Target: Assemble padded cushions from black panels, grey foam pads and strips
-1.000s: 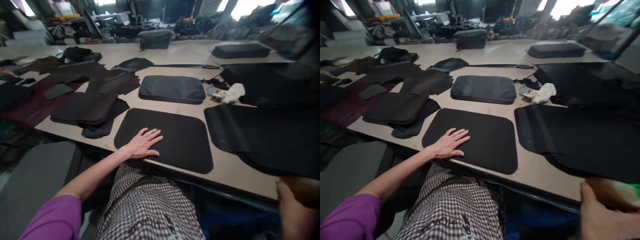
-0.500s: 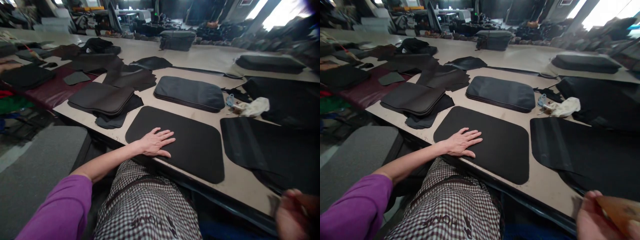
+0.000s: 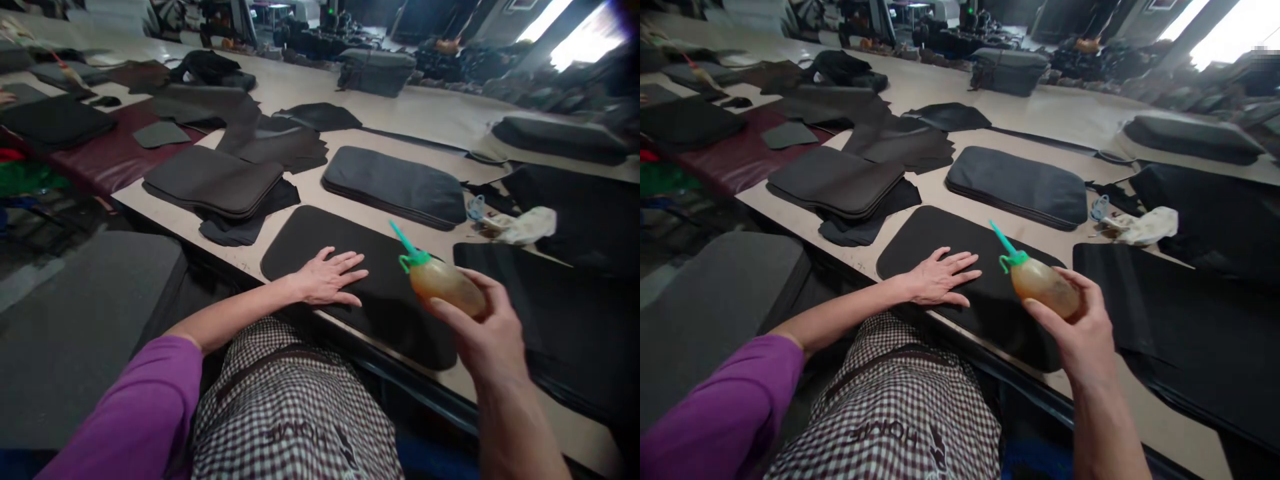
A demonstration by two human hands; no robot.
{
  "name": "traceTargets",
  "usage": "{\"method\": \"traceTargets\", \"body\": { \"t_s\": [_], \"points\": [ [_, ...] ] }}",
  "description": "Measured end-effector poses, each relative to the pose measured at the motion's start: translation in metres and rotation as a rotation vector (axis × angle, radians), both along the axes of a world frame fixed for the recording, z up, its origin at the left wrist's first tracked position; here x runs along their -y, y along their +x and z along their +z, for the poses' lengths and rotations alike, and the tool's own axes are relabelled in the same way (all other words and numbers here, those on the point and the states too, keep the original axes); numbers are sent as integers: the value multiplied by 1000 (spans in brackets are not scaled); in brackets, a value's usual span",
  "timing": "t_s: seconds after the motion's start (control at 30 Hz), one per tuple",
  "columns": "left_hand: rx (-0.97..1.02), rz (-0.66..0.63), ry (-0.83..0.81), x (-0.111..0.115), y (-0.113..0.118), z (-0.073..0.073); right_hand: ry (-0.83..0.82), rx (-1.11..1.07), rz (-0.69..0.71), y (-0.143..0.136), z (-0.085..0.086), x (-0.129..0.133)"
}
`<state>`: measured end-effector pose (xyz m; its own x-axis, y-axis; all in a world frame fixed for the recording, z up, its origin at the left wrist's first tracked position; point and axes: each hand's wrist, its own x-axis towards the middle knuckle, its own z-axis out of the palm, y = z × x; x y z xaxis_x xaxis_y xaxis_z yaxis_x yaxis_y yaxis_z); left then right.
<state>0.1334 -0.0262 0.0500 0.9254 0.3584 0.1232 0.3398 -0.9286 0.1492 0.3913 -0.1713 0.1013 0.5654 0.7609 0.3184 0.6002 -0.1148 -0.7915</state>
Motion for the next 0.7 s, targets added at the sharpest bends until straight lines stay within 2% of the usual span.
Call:
{"method": "traceTargets", "body": {
  "t_s": [0.13,0.23,0.33,0.43,0.7],
  "points": [
    [44,23,-25,-2,1,-10,65,-267,307,-46,8,-44],
    [38,37,-105,-3,0,-14,37,-263,449,-75,8,-71],
    [-25,61,-261,-3,1,-15,-36,-166,513,-95,7,-93],
    [-14,72,-326,-2,2,-16,-82,-41,531,-108,4,-109],
    [41,57,-198,0,1,-14,-93,-31,662,-128,-5,-126]
  ]
}}
